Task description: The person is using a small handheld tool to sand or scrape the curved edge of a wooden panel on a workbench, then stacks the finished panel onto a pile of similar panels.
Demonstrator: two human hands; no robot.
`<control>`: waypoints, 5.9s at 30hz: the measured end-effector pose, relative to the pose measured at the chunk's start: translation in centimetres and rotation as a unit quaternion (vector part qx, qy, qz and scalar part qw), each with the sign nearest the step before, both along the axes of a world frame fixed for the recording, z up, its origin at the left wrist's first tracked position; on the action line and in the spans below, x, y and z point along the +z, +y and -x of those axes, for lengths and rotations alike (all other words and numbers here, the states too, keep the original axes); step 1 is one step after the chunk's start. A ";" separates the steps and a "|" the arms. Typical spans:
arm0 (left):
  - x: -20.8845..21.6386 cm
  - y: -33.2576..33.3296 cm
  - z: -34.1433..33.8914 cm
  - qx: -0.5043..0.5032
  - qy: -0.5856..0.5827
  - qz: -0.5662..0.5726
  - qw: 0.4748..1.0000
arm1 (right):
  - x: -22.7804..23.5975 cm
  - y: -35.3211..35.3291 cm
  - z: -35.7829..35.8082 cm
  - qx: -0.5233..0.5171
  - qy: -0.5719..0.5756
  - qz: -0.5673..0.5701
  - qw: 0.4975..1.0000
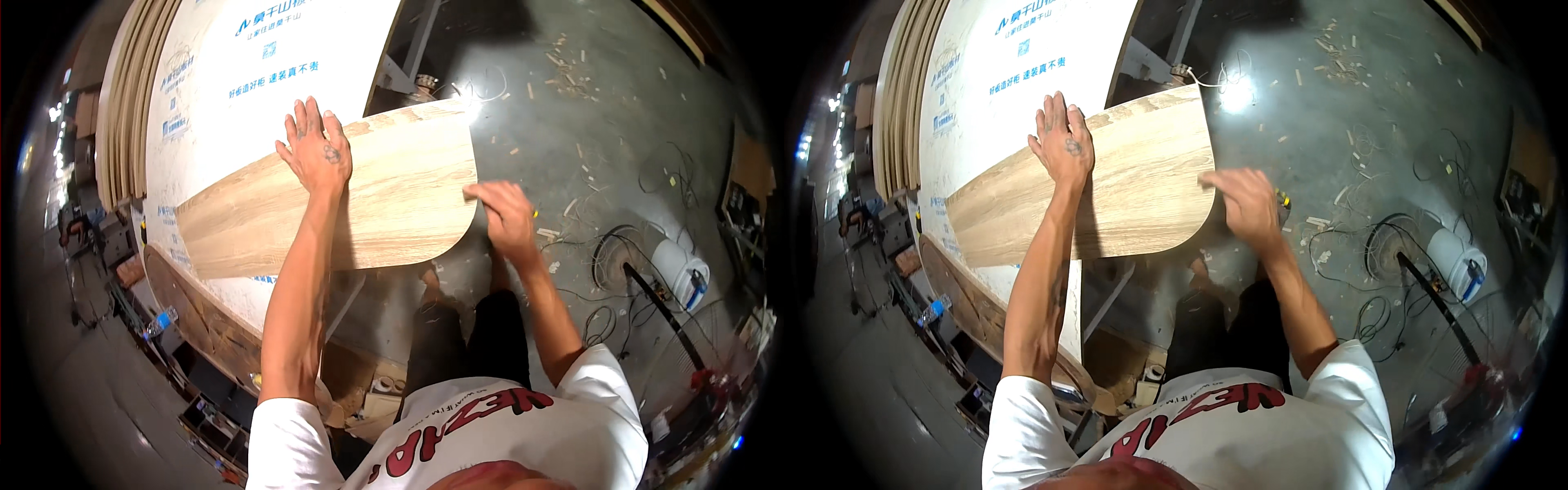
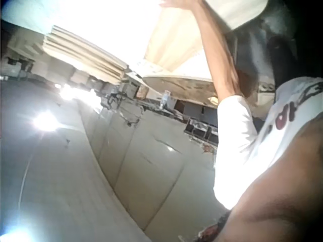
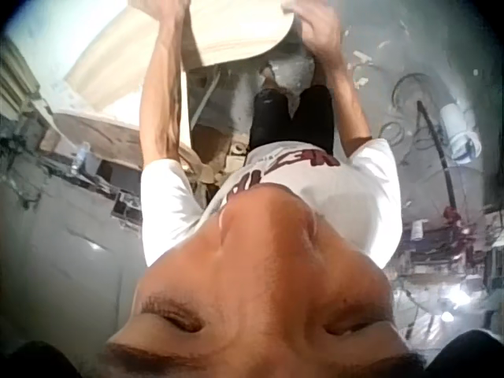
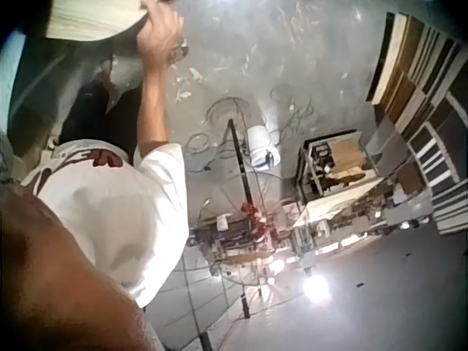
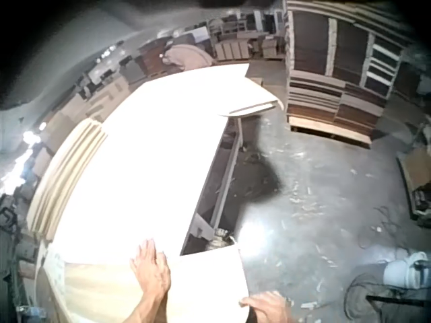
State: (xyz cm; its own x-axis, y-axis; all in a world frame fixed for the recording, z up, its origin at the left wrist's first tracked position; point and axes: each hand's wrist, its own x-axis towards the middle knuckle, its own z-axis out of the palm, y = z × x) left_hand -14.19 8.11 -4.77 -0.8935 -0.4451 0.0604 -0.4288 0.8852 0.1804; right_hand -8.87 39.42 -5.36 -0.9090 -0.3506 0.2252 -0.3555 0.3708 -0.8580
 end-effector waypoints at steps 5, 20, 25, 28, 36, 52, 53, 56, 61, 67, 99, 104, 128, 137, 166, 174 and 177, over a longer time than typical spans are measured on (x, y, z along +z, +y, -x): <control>-0.1 -0.3 -0.1 -0.032 0.017 0.014 0.999 | 0.5 0.0 -5.8 -0.029 -0.051 -0.032 0.998; -0.9 -0.4 -0.2 -0.293 0.036 -0.004 0.955 | -2.3 -2.6 3.7 -0.087 0.025 0.068 0.994; -0.8 -1.1 -0.3 -0.296 0.035 -0.005 0.955 | -1.3 -3.1 -2.9 -0.171 -0.002 -0.002 0.985; -1.1 -1.1 0.0 -0.315 0.070 -0.020 0.946 | -0.5 -4.9 -6.6 -0.234 -0.012 -0.012 0.972; -1.3 -1.3 -0.4 -0.331 0.071 -0.016 0.941 | -0.6 -12.2 -13.7 -0.418 -0.019 -0.021 0.908; -0.1 -0.1 -0.4 -0.294 0.046 -0.049 0.953 | -0.1 -21.0 -23.1 -0.366 -0.022 0.035 0.930; -0.1 -0.3 -0.4 -0.288 0.042 -0.047 0.955 | 0.4 -18.7 -22.3 -0.371 -0.100 -0.064 0.921; 0.1 -0.4 -0.3 -0.289 0.055 -0.036 0.955 | -0.5 -11.1 -15.8 -0.416 0.088 -0.070 0.902; 0.0 -0.1 -0.4 -0.289 0.044 -0.017 0.956 | 2.9 -3.3 -1.5 -0.219 0.160 -0.181 0.945; -0.2 -0.6 -0.3 -0.278 0.041 -0.004 0.960 | 1.3 -3.7 8.8 -0.073 0.168 -0.264 0.947; 0.8 0.6 -2.4 -0.426 0.100 0.003 0.899 | 7.4 -15.2 -31.8 -0.226 -0.249 0.182 0.924; 3.3 3.6 -10.9 -0.689 -0.042 0.010 0.724 | 6.1 -3.5 -39.6 -0.449 -0.344 0.384 0.730; 2.9 17.4 -4.7 -0.335 -0.055 -0.001 0.941 | 6.7 10.2 -13.6 -0.249 -0.601 0.417 0.635; 2.2 8.3 -3.6 -0.155 0.017 -0.040 0.987 | 5.1 4.1 4.6 -0.013 -0.216 0.122 0.969; 1.6 0.7 -2.5 0.034 -0.044 -0.027 0.998 | 2.2 -0.3 10.8 0.124 0.087 -0.134 0.979; 1.8 0.7 -2.2 0.023 -0.041 -0.014 0.999 | 0.8 2.8 1.9 0.139 0.025 -0.083 0.987; 1.5 0.8 -2.4 0.013 -0.041 -0.011 0.999 | 0.6 -0.3 8.8 0.013 -0.007 -0.004 1.000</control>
